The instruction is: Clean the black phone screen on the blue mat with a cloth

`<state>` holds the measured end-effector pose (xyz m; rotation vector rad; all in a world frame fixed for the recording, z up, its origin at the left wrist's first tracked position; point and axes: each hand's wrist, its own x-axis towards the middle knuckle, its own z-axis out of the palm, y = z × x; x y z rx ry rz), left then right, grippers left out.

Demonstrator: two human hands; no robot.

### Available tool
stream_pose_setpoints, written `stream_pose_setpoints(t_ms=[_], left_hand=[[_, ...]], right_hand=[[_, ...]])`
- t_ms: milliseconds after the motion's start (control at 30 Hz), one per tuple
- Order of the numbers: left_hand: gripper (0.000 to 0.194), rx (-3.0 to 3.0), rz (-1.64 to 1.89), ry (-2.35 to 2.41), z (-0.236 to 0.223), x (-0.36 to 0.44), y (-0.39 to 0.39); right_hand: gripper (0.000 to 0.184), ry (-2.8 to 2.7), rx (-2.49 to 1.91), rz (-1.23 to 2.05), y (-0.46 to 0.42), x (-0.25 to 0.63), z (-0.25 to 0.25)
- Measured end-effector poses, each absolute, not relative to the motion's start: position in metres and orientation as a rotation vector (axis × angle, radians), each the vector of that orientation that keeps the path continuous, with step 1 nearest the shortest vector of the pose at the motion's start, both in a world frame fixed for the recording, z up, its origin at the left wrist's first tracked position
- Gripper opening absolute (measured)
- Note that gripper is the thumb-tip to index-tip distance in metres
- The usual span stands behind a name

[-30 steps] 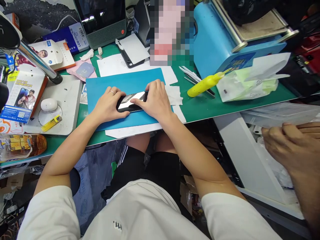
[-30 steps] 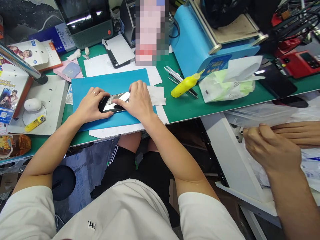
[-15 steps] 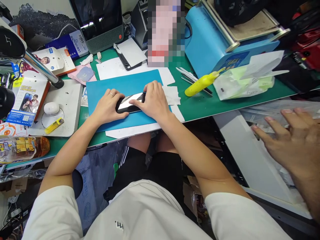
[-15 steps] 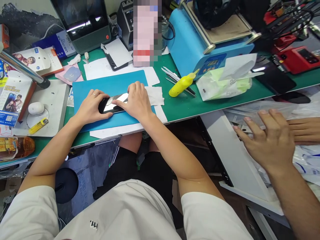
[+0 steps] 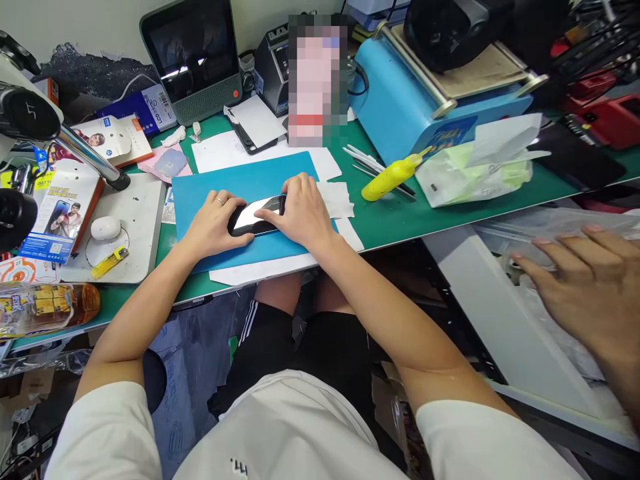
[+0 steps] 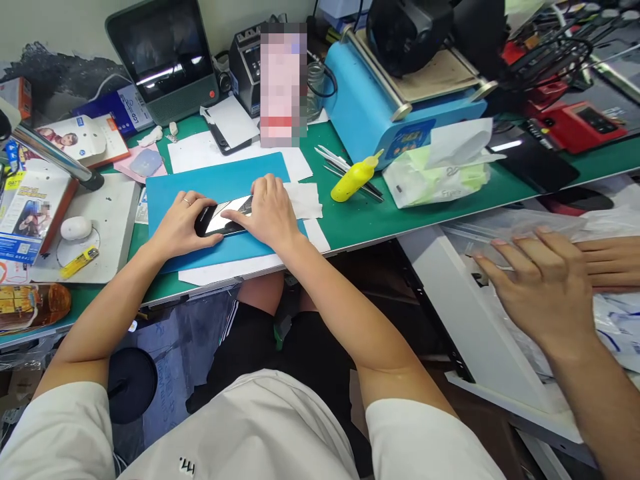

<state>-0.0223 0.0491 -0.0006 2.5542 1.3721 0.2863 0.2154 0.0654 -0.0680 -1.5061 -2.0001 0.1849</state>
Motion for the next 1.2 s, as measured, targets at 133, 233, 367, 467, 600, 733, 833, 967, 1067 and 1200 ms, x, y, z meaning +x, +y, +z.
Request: stream_pose_setpoints(t_ms=[133,233,367,467,600,733,833,967,1067,1200], left_hand=[[0.063,2.553,0.303,1.378,-0.002,-0.023,0.050],[0.063,2.549,0.305,1.379,-0.002,-0.023,0.051],[0.061,2.554,0.308,1.382,-0.002,-0.024,0.052],[0.061,2.564,0.310,1.384,-0.002,-0.024,0.053],[0.063,2.582,0.305,1.371,-0.001,-0.025,0.053],[0.062,2.588,0.308,1.365,-0.002,-0.026,0.053],[0.064,2.599,0.311,1.357,-0.003,-0.027,0.052],[0.062,2.629,0.325,1.340,-0.002,-0.027,0.051],[0.061,2.663,0.360,1.327,-0.001,-0.027,0.050],[0.061,2.638,0.480,1.341,-0.001,-0.030,0.051]], right_hand=[[0.091,-1.984,-1.487,0.163,0.066,0.215,-0.069],[0.093,-1.980,-1.494,0.166,0.066,0.214,-0.068],[0.097,-1.989,-1.497,0.178,0.066,0.213,-0.066],[0.099,-1.987,-1.488,0.178,0.066,0.213,-0.064],[0.103,-1.983,-1.486,0.168,0.065,0.213,-0.061],[0.103,-1.958,-1.445,0.227,0.063,0.215,-0.059],[0.103,-1.901,-1.401,0.284,0.062,0.217,-0.059],[0.102,-1.832,-1.364,0.335,0.061,0.219,-0.058],[0.098,-1.756,-1.339,0.384,0.062,0.221,-0.056],[0.094,-1.647,-1.255,0.455,0.062,0.226,-0.054]])
